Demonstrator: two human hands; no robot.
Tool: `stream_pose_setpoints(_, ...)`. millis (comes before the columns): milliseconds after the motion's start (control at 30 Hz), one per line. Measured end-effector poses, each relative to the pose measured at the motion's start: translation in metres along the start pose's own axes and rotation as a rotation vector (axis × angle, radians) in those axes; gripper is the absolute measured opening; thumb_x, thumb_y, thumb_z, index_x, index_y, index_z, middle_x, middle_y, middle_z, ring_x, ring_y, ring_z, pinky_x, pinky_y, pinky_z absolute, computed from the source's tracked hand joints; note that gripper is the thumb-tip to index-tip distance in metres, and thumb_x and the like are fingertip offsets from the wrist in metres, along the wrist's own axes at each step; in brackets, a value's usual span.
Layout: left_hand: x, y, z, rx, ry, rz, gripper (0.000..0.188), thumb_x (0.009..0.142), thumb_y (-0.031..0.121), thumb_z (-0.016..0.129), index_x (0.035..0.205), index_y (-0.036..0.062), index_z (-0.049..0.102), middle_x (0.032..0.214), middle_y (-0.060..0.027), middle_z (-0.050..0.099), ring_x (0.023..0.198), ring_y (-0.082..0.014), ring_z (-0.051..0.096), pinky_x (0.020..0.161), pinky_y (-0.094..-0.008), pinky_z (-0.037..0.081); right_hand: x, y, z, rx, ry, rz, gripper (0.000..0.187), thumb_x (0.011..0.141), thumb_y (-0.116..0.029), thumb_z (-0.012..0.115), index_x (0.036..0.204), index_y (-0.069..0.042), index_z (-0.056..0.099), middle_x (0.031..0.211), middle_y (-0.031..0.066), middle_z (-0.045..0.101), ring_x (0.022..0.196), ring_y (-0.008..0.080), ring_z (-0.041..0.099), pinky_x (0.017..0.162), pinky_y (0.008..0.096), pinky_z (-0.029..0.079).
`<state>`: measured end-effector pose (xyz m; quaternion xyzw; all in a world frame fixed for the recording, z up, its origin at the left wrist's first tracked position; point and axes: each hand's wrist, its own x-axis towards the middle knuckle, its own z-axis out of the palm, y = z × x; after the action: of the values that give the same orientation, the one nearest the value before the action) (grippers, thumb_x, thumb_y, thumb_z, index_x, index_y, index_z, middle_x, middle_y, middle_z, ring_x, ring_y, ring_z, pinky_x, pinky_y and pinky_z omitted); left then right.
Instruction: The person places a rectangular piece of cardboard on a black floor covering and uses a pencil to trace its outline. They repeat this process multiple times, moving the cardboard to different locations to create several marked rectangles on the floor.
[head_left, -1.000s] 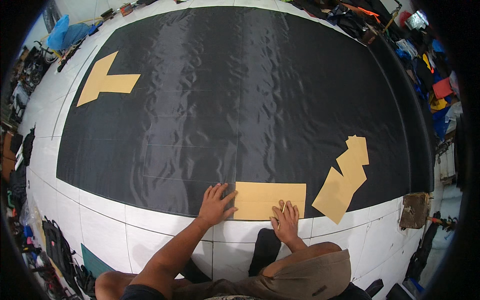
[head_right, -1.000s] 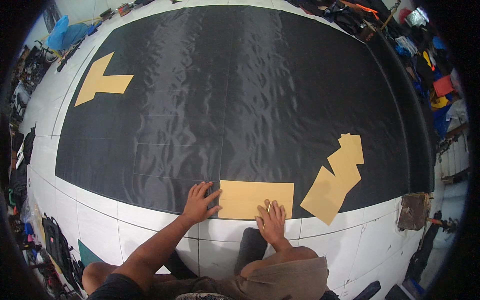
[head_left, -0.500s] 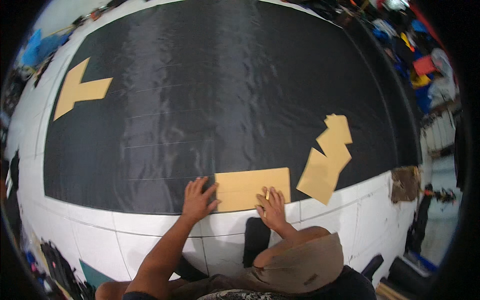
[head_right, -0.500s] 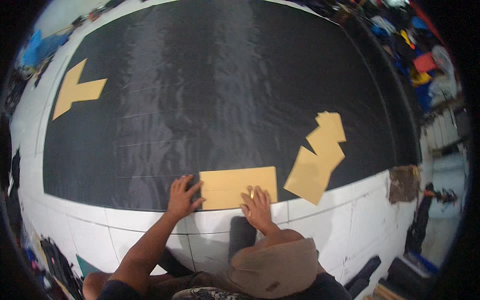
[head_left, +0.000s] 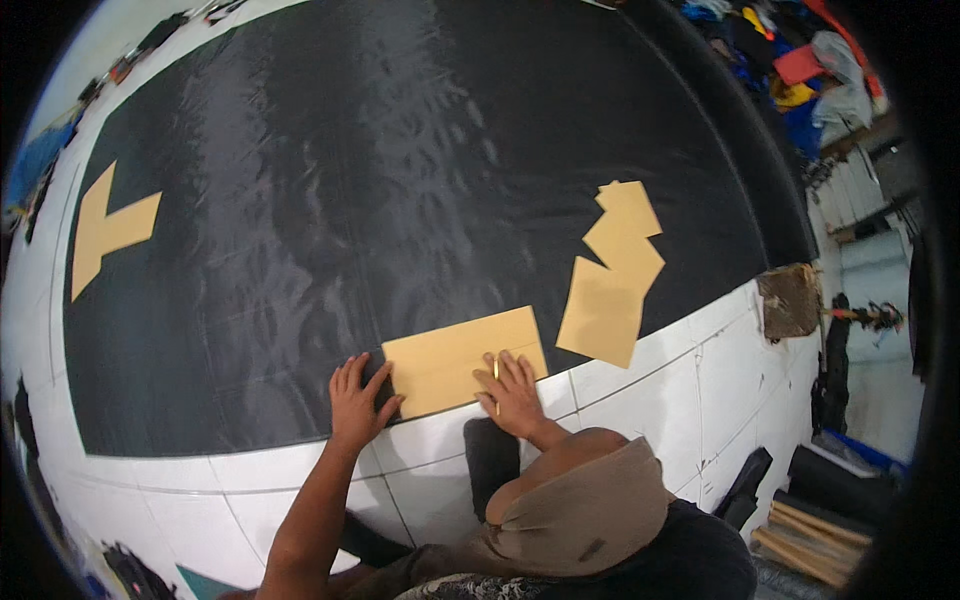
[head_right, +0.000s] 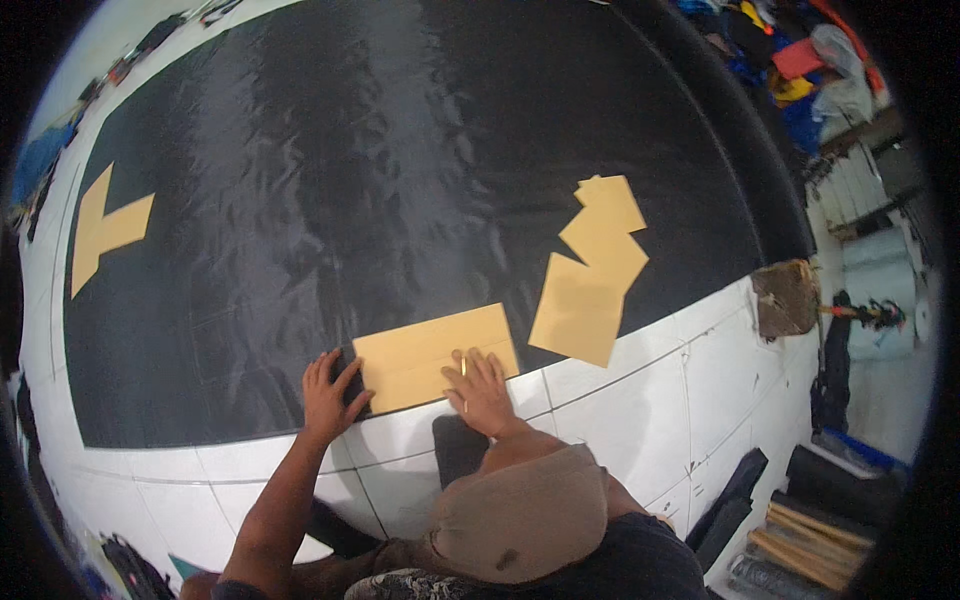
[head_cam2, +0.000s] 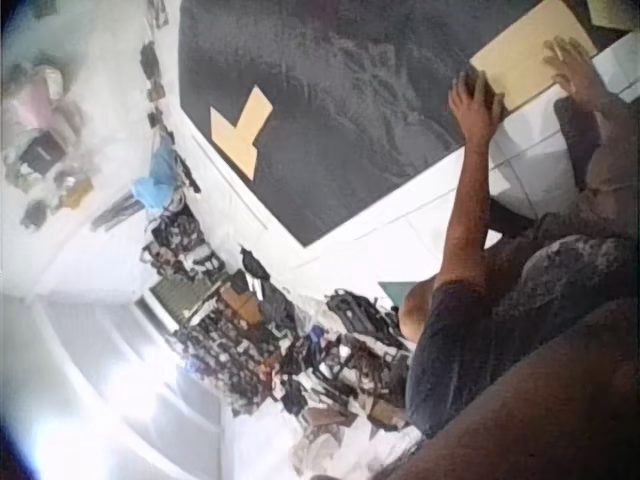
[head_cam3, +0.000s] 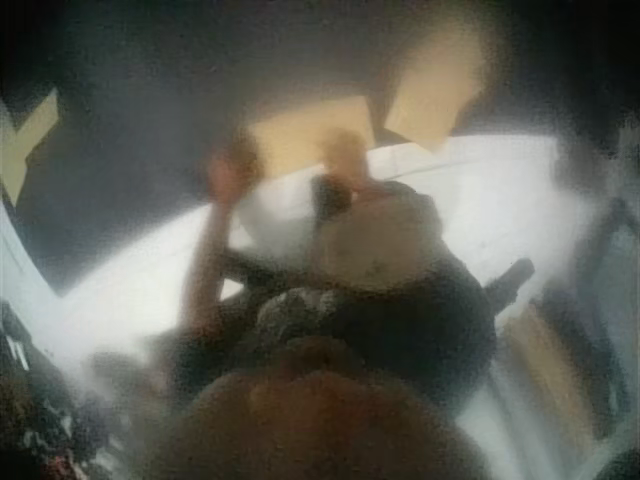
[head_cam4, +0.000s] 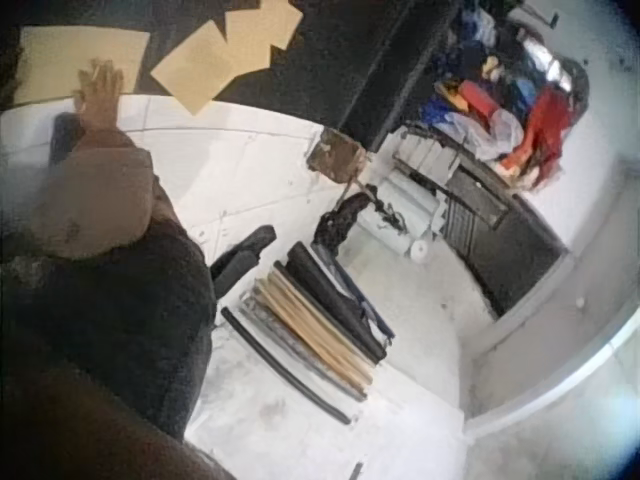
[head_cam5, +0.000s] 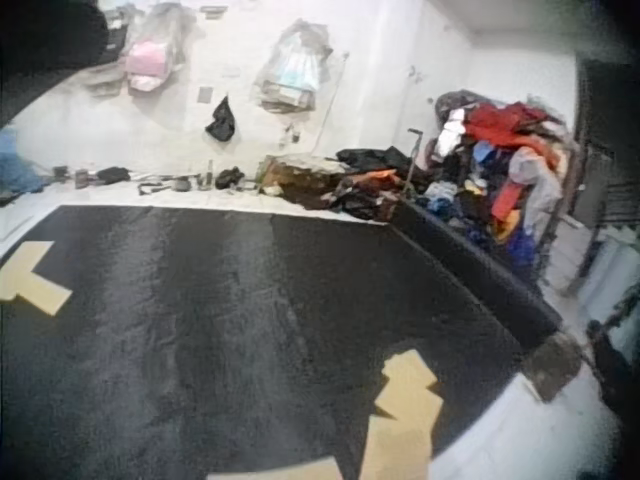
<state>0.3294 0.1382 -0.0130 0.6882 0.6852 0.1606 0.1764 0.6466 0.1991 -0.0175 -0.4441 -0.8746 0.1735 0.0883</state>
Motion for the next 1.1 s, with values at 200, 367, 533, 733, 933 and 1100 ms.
stream_pose_setpoints(200, 0.006, -0.007, -0.01, 0.027, -0.069, -0.056, 0.058, 0.085, 0.05, 0.076, 0.136, 0.0257, 0.065, 0.147, -0.0119, 0.047, 0.14, -0.0338, 0.04, 0.116, -0.0545, 0.029, -0.002, -0.002, 0.015, -0.011, -0.033, 0.015, 0.046, 0.094, -0.027, 0.065, 0.136, -0.011, 0.059, 0.157, 0.0176, 0.041, 0.147, 0.0418, 0.032, 0.12, 0.0615, 0.018)
stream_pose_setpoints(367, 0.003, -0.009, -0.012, 0.015, -0.033, -0.037, 0.058, 0.083, 0.049, 0.078, 0.136, 0.0282, 0.066, 0.144, -0.0094, 0.05, 0.138, -0.0304, 0.042, 0.116, -0.0499, 0.03, 0.001, -0.004, 0.013, -0.027, -0.032, -0.002, 0.043, 0.097, -0.025, 0.062, 0.137, -0.009, 0.059, 0.158, 0.0168, 0.04, 0.151, 0.0383, 0.026, 0.122, 0.0562, 0.014)
stream_pose_setpoints(533, 0.002, -0.004, -0.014, 0.017, -0.026, -0.04, 0.06, 0.082, 0.046, 0.08, 0.138, 0.0295, 0.064, 0.145, -0.0082, 0.049, 0.138, -0.0285, 0.041, 0.115, -0.048, 0.03, -0.003, -0.002, 0.014, -0.034, -0.05, 0.01, 0.041, 0.099, -0.026, 0.06, 0.137, -0.009, 0.06, 0.159, 0.0162, 0.04, 0.152, 0.0373, 0.025, 0.123, 0.0571, 0.012)
stream_pose_setpoints(733, 0.003, -0.002, -0.013, 0.0, -0.06, -0.074, 0.06, 0.082, 0.045, 0.081, 0.137, 0.0294, 0.065, 0.146, -0.0076, 0.049, 0.14, -0.0284, 0.04, 0.117, -0.0482, 0.028, -0.002, 0.001, 0.014, -0.051, -0.046, -0.01, 0.042, 0.099, -0.028, 0.061, 0.137, -0.011, 0.06, 0.159, 0.0159, 0.041, 0.151, 0.0383, 0.026, 0.123, 0.0582, 0.012)
stream_pose_setpoints(933, 0.004, -0.004, -0.013, 0.008, -0.05, -0.07, 0.06, 0.082, 0.046, 0.081, 0.137, 0.0302, 0.065, 0.147, -0.0069, 0.049, 0.141, -0.0285, 0.04, 0.118, -0.0485, 0.028, 0.0, 0.0, 0.014, -0.045, -0.042, -0.016, 0.044, 0.097, -0.028, 0.064, 0.138, -0.013, 0.06, 0.157, 0.0157, 0.042, 0.149, 0.0402, 0.029, 0.122, 0.0599, 0.013)
stream_pose_setpoints(1100, 0.002, -0.003, -0.012, 0.032, -0.049, -0.082, 0.06, 0.081, 0.048, 0.081, 0.136, 0.0313, 0.065, 0.148, -0.0064, 0.049, 0.141, -0.0288, 0.04, 0.119, -0.0486, 0.028, 0.0, -0.001, 0.015, -0.04, -0.044, -0.009, 0.044, 0.097, -0.028, 0.064, 0.138, -0.012, 0.06, 0.157, 0.016, 0.042, 0.15, 0.0406, 0.029, 0.122, 0.0599, 0.013)
